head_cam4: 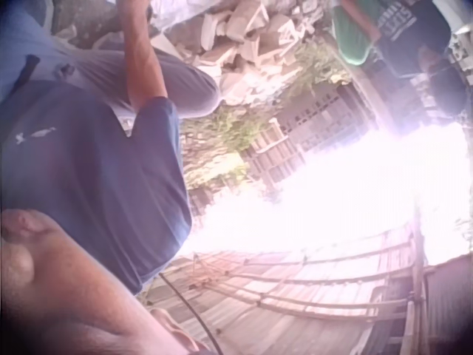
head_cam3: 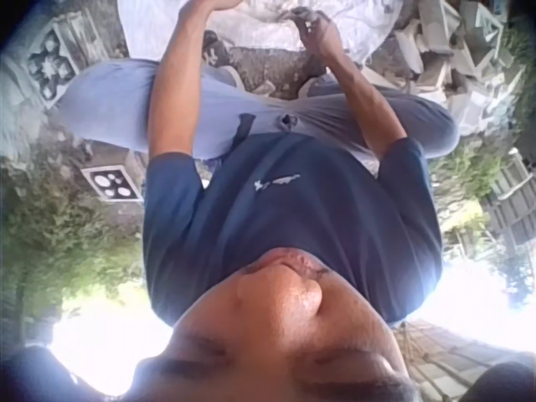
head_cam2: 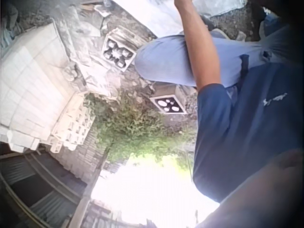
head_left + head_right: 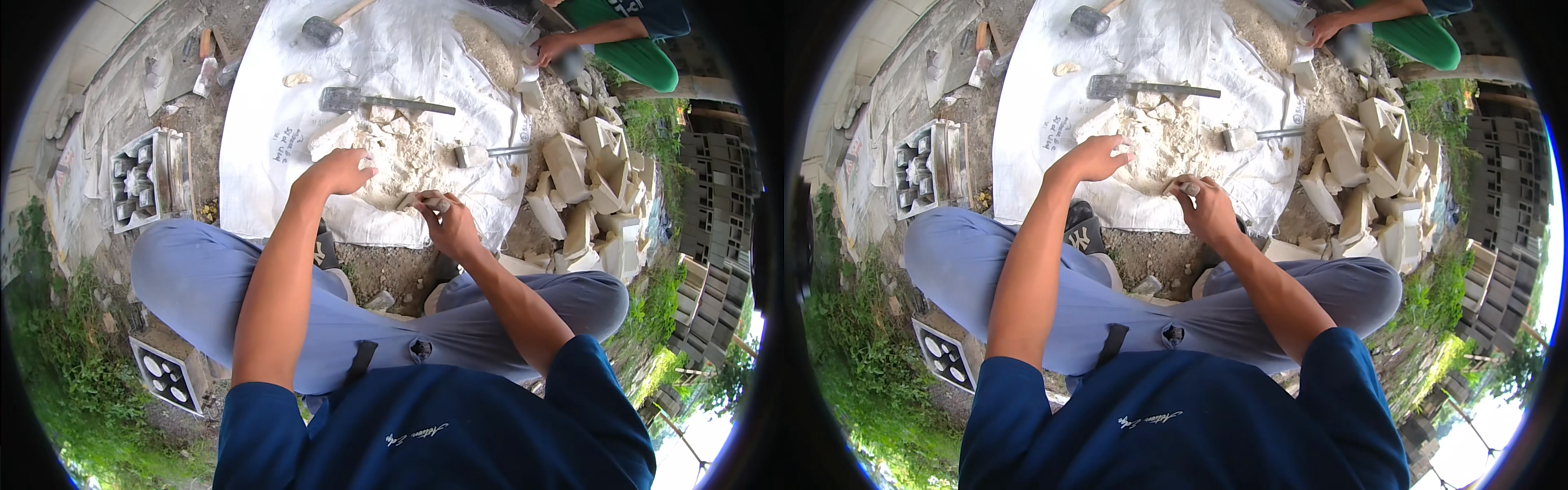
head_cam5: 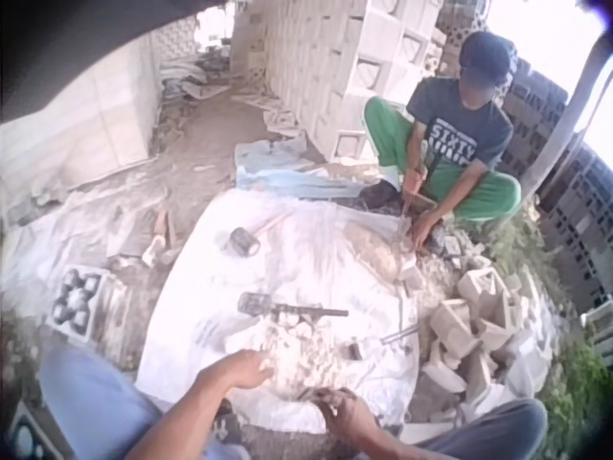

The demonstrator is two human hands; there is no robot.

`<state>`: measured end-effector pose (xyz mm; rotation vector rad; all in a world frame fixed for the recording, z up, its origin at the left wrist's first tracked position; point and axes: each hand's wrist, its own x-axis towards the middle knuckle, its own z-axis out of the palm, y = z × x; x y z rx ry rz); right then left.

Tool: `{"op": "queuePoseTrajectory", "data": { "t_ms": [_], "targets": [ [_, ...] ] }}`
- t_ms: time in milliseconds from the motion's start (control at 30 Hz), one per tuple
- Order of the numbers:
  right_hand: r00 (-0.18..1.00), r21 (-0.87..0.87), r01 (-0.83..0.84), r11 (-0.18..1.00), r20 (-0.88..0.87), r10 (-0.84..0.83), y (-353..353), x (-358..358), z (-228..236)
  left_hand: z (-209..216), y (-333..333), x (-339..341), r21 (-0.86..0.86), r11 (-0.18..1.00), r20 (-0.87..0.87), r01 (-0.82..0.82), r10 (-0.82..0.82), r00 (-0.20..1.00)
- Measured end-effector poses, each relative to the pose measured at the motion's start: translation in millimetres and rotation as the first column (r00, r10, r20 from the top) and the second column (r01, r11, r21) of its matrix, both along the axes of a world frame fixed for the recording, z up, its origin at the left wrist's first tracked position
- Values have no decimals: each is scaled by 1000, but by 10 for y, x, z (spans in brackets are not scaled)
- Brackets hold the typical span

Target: The person carves and shapes stone blocks using chisels and a hammer, clears stone dust from the sheet by hand, and carves details into the stone pieces.

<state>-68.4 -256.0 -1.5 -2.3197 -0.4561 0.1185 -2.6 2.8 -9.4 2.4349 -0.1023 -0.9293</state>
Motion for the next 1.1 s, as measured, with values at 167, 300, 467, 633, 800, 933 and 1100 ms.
{"op": "queuePoseTrajectory", "data": {
  "t_ms": [167, 300, 467, 633, 800, 933, 1100],
  "targets": [
    [1000, 110, 14, 994, -27, -11, 95, 64, -22, -27, 76, -11, -1, 1000, -17, -12, 12, 1000],
    [1000, 99, -7, 995, -12, 8, 63, 111, -21, 30, 37, -5, -47, 999, 36, -13, 15, 999],
    [1000, 64, -20, 998, 4, 20, 175, 169, -41, -32, 144, -44, 9, 999, 28, -38, 37, 999],
    [993, 44, -61, 997, -95, 65, 167, 205, -29, 44, 118, -27, -38, 998, 52, -48, 50, 997],
    [993, 81, -89, 993, 86, 82, 299, 222, 75, -5, 225, -91, -15, 997, 24, -78, 79, 997],
    [993, 168, -35, 985, 118, 15, 215, 253, -51, 27, 151, -57, -24, 998, 54, -60, 61, 997],
    [997, 54, -72, 996, 3, 72, 371, 287, 64, -42, 276, -116, -33, 995, 44, -92, 93, 995]
  ]
}}
